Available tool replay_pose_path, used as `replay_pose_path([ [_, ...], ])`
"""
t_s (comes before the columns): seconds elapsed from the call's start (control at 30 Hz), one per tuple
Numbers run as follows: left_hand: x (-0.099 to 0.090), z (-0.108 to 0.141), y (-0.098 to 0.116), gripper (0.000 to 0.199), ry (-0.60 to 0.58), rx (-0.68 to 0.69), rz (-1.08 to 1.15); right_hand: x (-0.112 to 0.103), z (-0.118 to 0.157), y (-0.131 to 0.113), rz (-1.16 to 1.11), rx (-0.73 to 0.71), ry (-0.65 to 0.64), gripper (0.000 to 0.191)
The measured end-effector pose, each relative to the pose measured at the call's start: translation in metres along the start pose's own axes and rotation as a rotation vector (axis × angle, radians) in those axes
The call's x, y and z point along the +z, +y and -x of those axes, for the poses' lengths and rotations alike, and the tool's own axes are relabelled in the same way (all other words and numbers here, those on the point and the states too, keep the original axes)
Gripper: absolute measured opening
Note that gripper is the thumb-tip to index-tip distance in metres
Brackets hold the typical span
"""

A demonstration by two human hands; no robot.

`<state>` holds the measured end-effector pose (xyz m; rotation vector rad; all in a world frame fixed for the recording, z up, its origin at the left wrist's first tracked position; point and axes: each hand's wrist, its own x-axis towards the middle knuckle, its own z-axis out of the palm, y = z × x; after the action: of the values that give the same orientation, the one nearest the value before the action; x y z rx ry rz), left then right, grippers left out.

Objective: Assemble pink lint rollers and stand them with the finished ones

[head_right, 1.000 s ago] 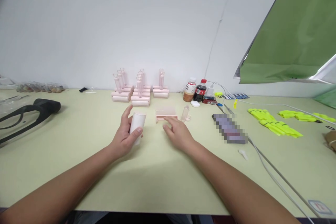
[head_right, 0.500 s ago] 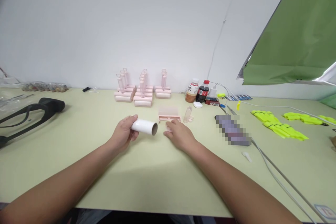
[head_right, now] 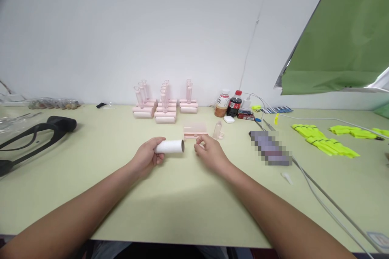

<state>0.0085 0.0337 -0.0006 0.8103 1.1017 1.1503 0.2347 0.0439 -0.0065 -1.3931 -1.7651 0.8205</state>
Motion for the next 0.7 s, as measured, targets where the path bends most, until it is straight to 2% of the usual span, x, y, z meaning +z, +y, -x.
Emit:
replay_pose_path([
  [0.1, 0.003, 0.002, -0.006, 0.022, -0.041, 0.026, -0.090, 0.010, 0.001, 0.002, -0.472, 0.209, -0.032, 0.012],
  [0.17, 0.005, 0.005, -0.011, 0.023, -0.058, 0.076, -0.174, 0.015, 0.000, 0.004, -0.622, 0.254, -0.031, 0.013],
  [0.2, 0.006, 0.007, -0.013, 0.024, -0.055, 0.106, -0.218, 0.016, 0.000, 0.005, -0.613, 0.244, -0.010, 0.012],
  [0.27, 0.007, 0.009, -0.017, 0.027, -0.027, 0.169, -0.302, 0.015, 0.003, 0.001, -0.435, 0.147, 0.066, 0.013],
  [0.37, 0.006, 0.009, -0.018, 0.030, 0.073, 0.255, -0.361, 0.011, 0.024, -0.016, 0.011, -0.189, 0.103, 0.023],
  [0.43, 0.004, 0.006, -0.014, 0.030, 0.144, 0.296, -0.316, 0.013, 0.047, -0.031, 0.253, -0.480, -0.069, 0.036],
  [0.5, 0.001, 0.003, -0.009, 0.028, 0.199, 0.312, -0.237, 0.023, 0.068, -0.041, 0.445, -0.669, -0.253, 0.054],
  [0.53, 0.001, 0.002, -0.006, 0.026, 0.215, 0.309, -0.196, 0.030, 0.076, -0.043, 0.541, -0.704, -0.340, 0.052],
  [0.6, 0.000, 0.001, -0.002, 0.024, 0.228, 0.289, -0.124, 0.042, 0.082, -0.041, 0.673, -0.683, -0.416, 0.027],
  [0.7, 0.000, 0.002, 0.001, 0.023, 0.200, 0.259, -0.077, 0.046, 0.072, -0.032, 0.711, -0.573, -0.458, 0.011],
])
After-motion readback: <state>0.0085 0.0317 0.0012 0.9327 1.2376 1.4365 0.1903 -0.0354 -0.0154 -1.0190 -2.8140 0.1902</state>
